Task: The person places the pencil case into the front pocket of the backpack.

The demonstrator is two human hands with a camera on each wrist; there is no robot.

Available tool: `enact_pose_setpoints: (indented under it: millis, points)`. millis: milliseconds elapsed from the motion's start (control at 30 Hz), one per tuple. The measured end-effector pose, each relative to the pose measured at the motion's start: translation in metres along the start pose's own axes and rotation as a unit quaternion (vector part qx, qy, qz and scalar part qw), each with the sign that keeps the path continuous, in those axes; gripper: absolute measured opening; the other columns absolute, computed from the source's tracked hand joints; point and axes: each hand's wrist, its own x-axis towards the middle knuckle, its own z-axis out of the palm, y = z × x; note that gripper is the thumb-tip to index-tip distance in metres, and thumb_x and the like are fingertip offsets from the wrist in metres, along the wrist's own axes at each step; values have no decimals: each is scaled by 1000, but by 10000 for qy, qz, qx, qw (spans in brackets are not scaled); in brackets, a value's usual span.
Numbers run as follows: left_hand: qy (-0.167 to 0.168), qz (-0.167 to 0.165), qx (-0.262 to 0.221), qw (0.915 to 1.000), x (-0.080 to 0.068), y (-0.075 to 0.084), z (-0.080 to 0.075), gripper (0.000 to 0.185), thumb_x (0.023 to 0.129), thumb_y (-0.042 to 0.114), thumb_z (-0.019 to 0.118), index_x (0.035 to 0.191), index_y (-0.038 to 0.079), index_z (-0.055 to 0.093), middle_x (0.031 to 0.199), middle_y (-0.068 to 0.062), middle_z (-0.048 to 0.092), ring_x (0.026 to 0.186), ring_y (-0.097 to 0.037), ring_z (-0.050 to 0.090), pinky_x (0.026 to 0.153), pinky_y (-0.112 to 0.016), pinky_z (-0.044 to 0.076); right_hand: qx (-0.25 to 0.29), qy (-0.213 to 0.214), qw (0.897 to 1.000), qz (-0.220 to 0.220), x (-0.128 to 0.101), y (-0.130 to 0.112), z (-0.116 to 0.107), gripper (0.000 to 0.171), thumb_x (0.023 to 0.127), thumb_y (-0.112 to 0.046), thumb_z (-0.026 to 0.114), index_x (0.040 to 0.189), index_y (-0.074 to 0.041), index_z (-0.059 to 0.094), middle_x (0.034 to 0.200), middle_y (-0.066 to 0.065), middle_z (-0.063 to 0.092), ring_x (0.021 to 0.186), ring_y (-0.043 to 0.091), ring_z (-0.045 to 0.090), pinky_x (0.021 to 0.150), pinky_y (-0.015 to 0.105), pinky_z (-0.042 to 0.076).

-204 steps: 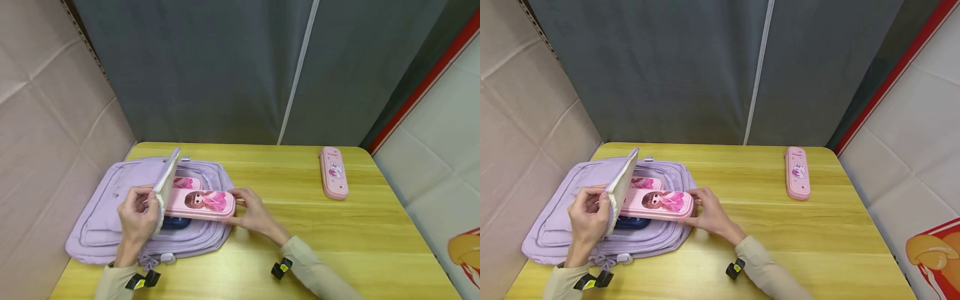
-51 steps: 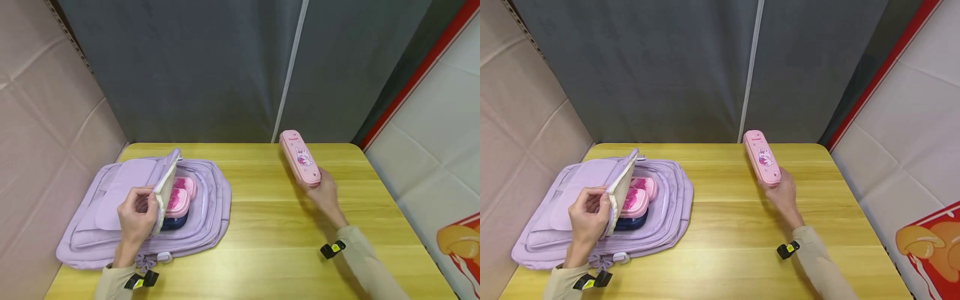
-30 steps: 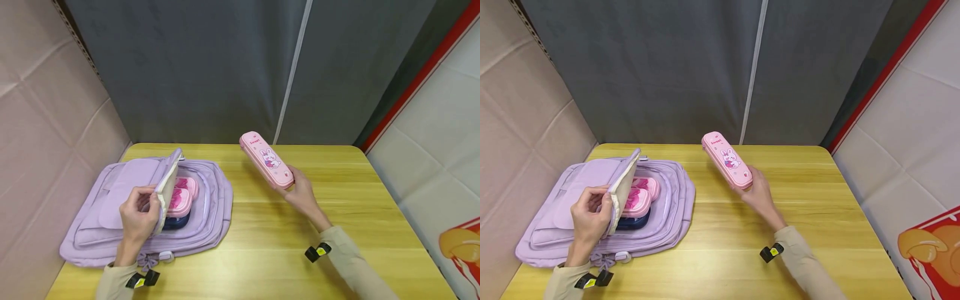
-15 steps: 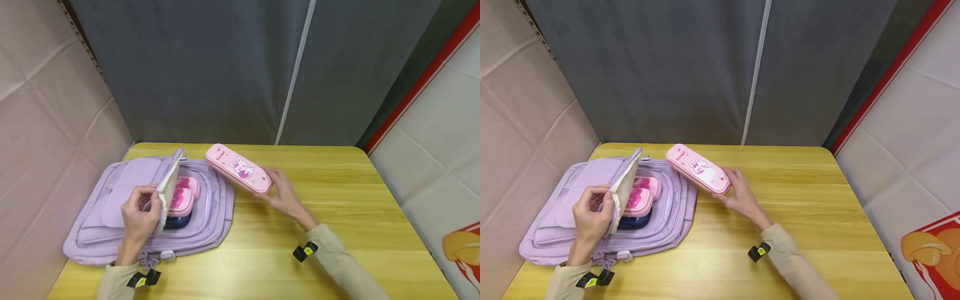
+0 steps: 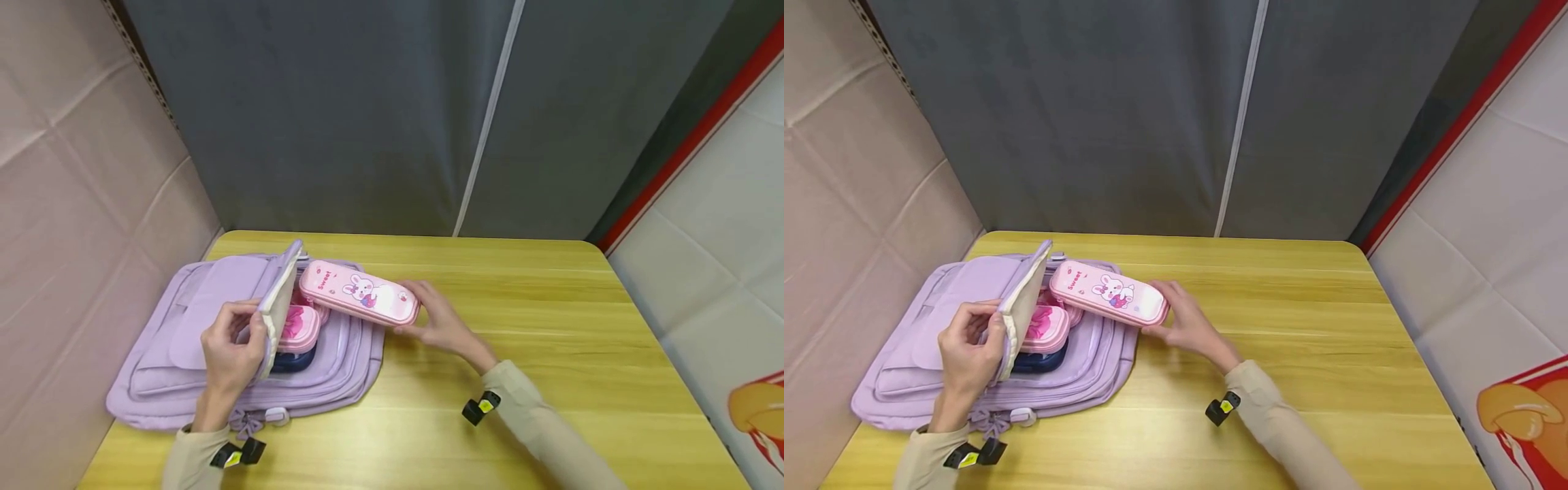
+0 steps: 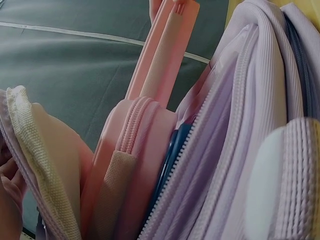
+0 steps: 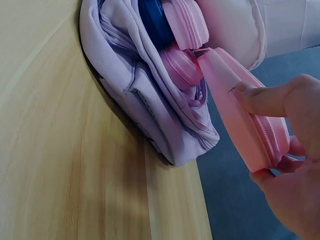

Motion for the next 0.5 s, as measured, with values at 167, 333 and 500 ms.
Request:
enact_pose_setpoints:
  millis: [167,333,500]
  points:
    - [-12,34,-31,10000,0,2,2,9,77,-20,57,86,-18,60,102,5,70,94,0,71,88,-15,60,232,-77,9997,-39,9,-2,4,79,78,-12,87,144,2,46,140,16,57,129,31,56,114,46,50]
    - [-27,107,-49,9999,0,6,5,8,78,-19,57,85,-18,60,99,-9,72,95,0,71,89,-16,60,327,-128,9994,57,20,-7,6,79,79,-14,87,147,-7,49,136,16,50,124,28,49,109,48,50]
    - [-150,235,-159,9995,2,9,7,8,77,-18,57,84,-18,60,93,-28,70,96,-1,71,89,-16,60,325,-80,9994,49,29,-8,7,80,79,-12,86,149,-8,48,127,18,50,117,28,48,101,46,54]
